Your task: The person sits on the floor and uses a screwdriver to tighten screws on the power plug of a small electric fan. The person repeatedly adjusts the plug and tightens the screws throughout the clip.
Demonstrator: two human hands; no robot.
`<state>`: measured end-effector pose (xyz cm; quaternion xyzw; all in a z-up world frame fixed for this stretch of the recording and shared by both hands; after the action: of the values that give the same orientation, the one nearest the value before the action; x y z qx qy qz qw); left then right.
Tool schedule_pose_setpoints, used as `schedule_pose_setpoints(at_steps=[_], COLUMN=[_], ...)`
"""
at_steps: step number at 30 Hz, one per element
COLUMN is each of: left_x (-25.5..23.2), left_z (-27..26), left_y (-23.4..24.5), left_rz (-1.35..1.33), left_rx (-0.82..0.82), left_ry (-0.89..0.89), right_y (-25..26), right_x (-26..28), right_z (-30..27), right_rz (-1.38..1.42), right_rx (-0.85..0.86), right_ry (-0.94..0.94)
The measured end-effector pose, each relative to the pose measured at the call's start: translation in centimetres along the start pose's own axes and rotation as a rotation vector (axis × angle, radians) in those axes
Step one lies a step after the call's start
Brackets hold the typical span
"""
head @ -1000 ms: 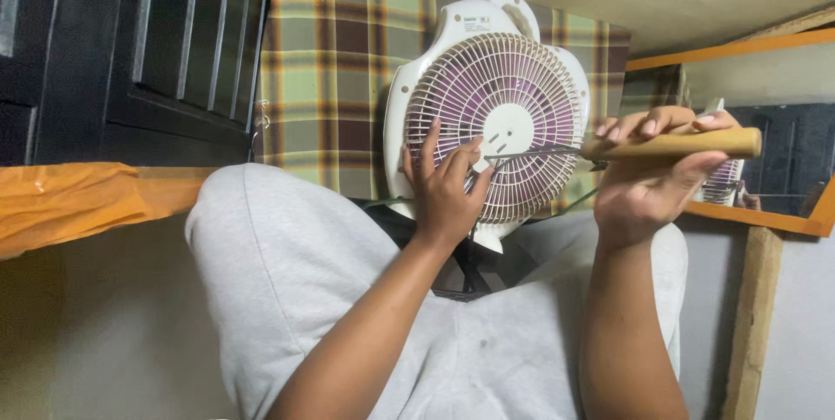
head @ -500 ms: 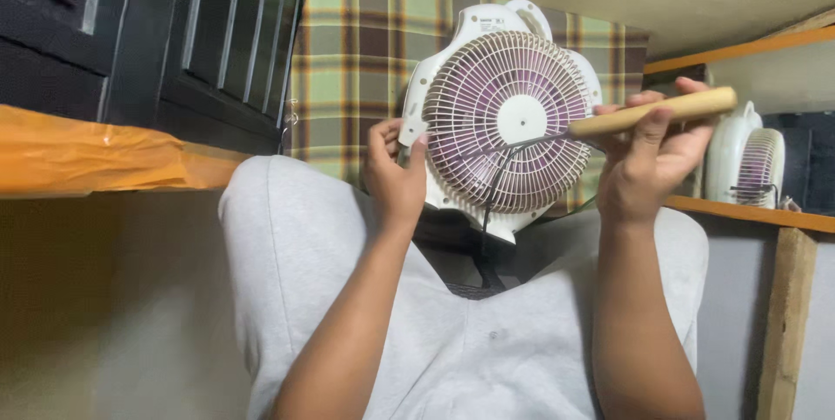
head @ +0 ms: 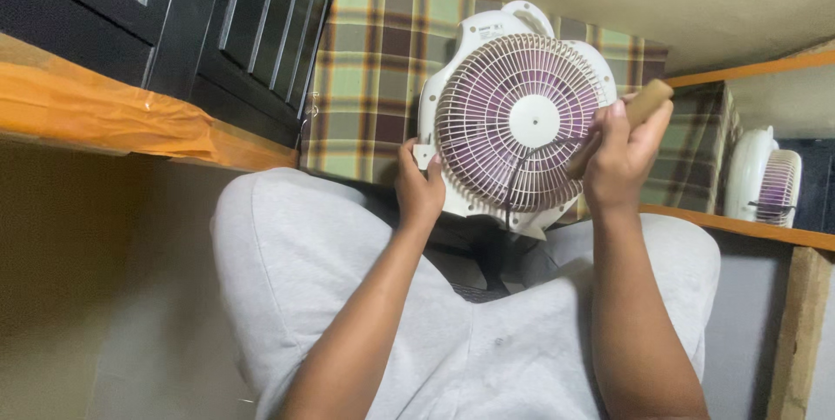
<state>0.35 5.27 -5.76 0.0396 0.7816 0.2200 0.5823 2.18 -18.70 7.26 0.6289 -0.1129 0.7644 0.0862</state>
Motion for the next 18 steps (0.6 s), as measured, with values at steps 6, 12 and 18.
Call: schedule_pose_setpoints(at_steps=[6,12,18], left_x=[1.1,-0.5,-2.4], left_z=[2.0,3.0,2.8], left_y=[0.7,1.4,1.7], left_rz=[0.063,-0.262,-0.219], left_rx=[0.142,0.300,0.396], left_ry=[0.044,0.295,0.321], right_y=[5.5,7.4,8.3], right_x=[-2.9,-5.6,-7.3], right_z=[2.8,1.3,1.1], right_rz=[-0.352,-0.178,-0.148], right_rx=[-0.216,-0.224,-0.229], right_ry=[-0.681,-0.927,-0.966])
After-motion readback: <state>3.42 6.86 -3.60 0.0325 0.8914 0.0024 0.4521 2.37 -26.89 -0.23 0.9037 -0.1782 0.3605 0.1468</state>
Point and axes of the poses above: each hand's wrist, its own z-axis towards the middle knuckle, its own y-axis out of the back of the hand, x = y × z, the point moved 1 cm from there along z, towards the middle knuckle, and after that the axes turned 8 degrees about z, right-handed, at the moved point
